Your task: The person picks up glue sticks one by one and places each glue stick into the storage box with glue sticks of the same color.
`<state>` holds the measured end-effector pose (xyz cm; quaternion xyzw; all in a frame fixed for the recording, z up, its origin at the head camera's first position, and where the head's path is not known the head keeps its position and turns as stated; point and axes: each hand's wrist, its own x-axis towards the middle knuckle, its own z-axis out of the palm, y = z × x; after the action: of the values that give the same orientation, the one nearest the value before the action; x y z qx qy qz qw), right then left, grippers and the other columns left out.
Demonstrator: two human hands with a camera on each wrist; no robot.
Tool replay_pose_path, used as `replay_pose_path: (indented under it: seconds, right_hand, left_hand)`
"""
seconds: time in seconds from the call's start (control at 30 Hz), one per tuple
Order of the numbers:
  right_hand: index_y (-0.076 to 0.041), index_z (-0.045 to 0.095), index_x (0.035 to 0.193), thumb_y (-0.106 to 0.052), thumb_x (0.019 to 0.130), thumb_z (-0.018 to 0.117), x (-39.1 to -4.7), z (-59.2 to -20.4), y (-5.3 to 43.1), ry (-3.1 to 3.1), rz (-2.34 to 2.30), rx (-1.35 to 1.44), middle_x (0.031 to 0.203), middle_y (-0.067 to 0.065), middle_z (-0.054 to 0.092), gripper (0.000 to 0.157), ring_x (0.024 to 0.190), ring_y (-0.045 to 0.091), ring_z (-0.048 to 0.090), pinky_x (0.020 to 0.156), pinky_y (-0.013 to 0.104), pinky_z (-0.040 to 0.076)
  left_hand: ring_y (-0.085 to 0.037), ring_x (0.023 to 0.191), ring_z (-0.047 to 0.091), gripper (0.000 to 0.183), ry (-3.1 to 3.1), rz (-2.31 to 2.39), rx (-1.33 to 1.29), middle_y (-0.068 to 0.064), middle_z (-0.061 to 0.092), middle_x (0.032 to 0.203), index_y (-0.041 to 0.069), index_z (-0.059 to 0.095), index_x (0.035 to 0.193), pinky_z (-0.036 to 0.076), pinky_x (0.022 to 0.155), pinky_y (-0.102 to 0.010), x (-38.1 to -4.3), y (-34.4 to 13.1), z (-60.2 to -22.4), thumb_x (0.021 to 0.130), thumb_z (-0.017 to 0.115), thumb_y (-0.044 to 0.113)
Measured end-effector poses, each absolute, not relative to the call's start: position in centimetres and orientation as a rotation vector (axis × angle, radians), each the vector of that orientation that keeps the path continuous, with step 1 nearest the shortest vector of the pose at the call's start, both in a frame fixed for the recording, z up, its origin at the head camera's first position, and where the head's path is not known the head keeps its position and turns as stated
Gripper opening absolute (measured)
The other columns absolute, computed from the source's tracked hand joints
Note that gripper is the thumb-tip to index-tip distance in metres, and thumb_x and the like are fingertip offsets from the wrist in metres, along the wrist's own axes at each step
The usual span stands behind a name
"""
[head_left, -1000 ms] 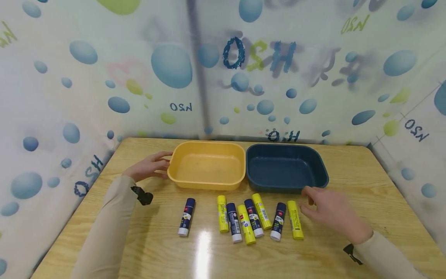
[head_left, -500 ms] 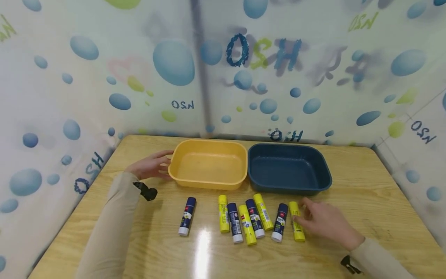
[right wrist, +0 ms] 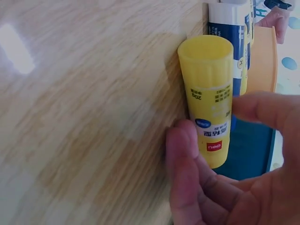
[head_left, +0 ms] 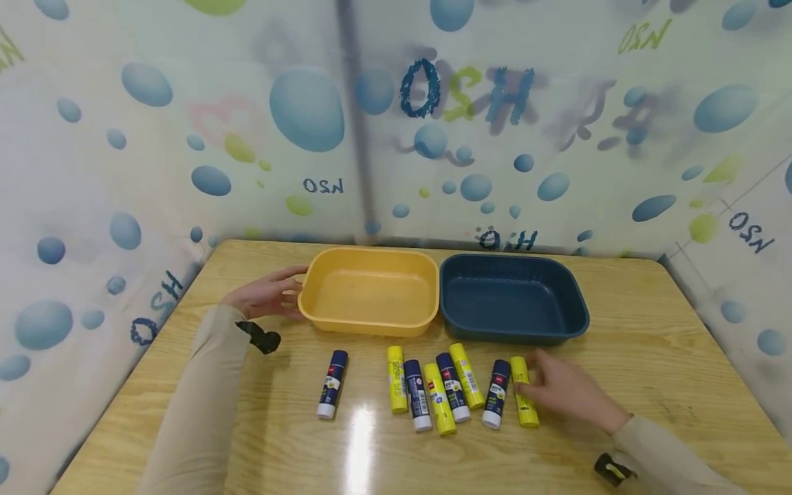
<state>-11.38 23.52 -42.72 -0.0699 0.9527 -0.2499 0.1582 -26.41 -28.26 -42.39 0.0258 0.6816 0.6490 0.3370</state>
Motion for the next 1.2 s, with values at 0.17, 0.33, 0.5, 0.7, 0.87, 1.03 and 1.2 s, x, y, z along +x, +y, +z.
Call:
replay_pose_path:
  seconds: [0.17,0.33,0.5,0.7,0.87,1.03,1.2]
  right_hand:
    - [0.006,0.060,0.106,-0.029,0.085,0.070,-11.8,-42.5,23.2,2.726,-0.677,-0.155,0.071,0.001,0.057,0.041,0.059,0.014,0.050,0.050,0.030,0.043]
    - [0.006,0.059,0.103,-0.028,0.086,0.068,-12.3,-42.5,23.1,2.707,-0.667,-0.140,0.070,0.002,0.056,0.039,0.057,0.015,0.049,0.049,0.030,0.041]
    - [0.006,0.058,0.102,-0.026,0.085,0.067,-12.4,-42.3,23.1,2.705,-0.660,-0.172,0.068,0.002,0.053,0.037,0.055,0.014,0.048,0.048,0.029,0.040]
    - [0.005,0.055,0.107,-0.024,0.087,0.065,-12.2,-41.1,23.1,2.679,-0.685,-0.184,0.067,0.002,0.052,0.037,0.054,0.014,0.048,0.047,0.029,0.039]
    - [0.003,0.052,0.107,-0.022,0.088,0.065,-12.2,-39.5,23.1,2.682,-0.742,-0.239,0.064,0.001,0.051,0.033,0.052,0.014,0.049,0.045,0.029,0.041]
    - [0.004,0.052,0.106,-0.018,0.089,0.065,-12.4,-37.9,23.4,2.731,-0.755,-0.316,0.064,0.000,0.054,0.031,0.052,0.013,0.051,0.045,0.029,0.042]
    - [0.006,0.050,0.108,-0.019,0.090,0.064,-13.2,-36.1,23.5,2.753,-0.727,-0.351,0.068,0.000,0.059,0.034,0.053,0.014,0.056,0.046,0.030,0.045]
  left_hand:
    - [-0.030,0.111,0.057,0.062,1.748,1.707,0.033,-0.022,0.025,0.150,0.012,0.012,0.156,0.045,0.095,-0.054,-26.2,-28.1,-42.5,0.103,0.044,0.015]
    - [-0.028,0.108,0.059,0.063,1.745,1.717,0.015,-0.023,0.024,0.150,0.011,0.011,0.156,0.046,0.094,-0.052,-26.1,-28.1,-42.6,0.103,0.045,0.017]
    - [-0.028,0.107,0.058,0.062,1.743,1.730,0.001,-0.023,0.024,0.150,0.011,0.011,0.155,0.047,0.093,-0.052,-26.2,-28.1,-42.7,0.103,0.045,0.015]
    - [-0.029,0.110,0.056,0.063,1.711,1.750,-0.009,-0.022,0.022,0.151,0.011,0.011,0.155,0.046,0.094,-0.054,-26.3,-28.1,-42.7,0.103,0.045,0.015]
    - [-0.030,0.109,0.056,0.062,1.703,1.757,-0.016,-0.022,0.023,0.150,0.011,0.014,0.155,0.046,0.094,-0.054,-26.3,-28.1,-42.8,0.102,0.046,0.014]
    - [-0.030,0.110,0.056,0.063,1.699,1.757,-0.025,-0.023,0.023,0.150,0.011,0.012,0.155,0.045,0.095,-0.054,-26.3,-27.9,-42.7,0.102,0.046,0.014]
    - [-0.030,0.109,0.056,0.062,1.698,1.758,-0.032,-0.022,0.024,0.149,0.012,0.013,0.155,0.045,0.095,-0.053,-26.3,-27.9,-42.8,0.102,0.046,0.014]
